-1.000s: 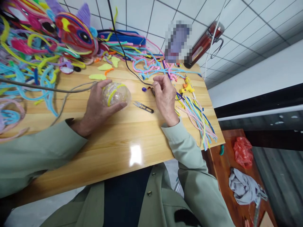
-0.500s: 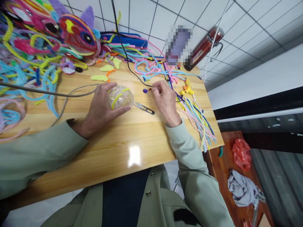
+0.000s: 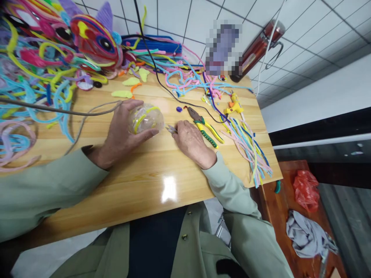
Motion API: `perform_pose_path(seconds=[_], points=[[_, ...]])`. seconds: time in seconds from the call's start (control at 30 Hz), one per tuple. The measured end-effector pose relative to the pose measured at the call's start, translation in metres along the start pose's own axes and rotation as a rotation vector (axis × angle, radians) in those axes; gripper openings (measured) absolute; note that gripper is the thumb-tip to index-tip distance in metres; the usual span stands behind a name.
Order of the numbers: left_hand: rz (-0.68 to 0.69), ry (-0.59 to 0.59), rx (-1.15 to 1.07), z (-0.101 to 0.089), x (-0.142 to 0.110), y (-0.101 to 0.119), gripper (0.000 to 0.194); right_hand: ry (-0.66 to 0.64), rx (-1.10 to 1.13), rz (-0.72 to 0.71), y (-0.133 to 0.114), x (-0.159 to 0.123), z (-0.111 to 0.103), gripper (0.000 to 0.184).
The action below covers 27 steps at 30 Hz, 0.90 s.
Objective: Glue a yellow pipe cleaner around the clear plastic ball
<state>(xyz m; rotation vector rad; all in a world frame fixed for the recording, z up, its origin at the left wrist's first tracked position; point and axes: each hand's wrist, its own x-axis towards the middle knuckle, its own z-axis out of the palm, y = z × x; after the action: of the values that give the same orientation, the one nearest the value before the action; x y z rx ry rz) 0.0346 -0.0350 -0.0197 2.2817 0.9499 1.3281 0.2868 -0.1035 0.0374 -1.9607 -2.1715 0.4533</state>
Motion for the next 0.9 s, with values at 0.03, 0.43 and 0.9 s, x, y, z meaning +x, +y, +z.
perform_pose_path(seconds=[0.03, 0.43, 0.9], points=[[0.008, -0.006, -0.007, -0.001, 0.0, 0.001, 0.072, 0.01, 0.005, -0.009, 0.002, -0.001, 0.001, 0.009], [0.017, 0.008, -0.039, 0.003, 0.0, 0.001, 0.089, 0.131, 0.961, 0.019, 0.001, -0.009, -0.018, 0.051], [0.106, 0.009, -0.024, 0.007, 0.0, -0.001, 0.094, -0.054, 1.195, 0.051, -0.03, -0.008, 0.001, 0.06]])
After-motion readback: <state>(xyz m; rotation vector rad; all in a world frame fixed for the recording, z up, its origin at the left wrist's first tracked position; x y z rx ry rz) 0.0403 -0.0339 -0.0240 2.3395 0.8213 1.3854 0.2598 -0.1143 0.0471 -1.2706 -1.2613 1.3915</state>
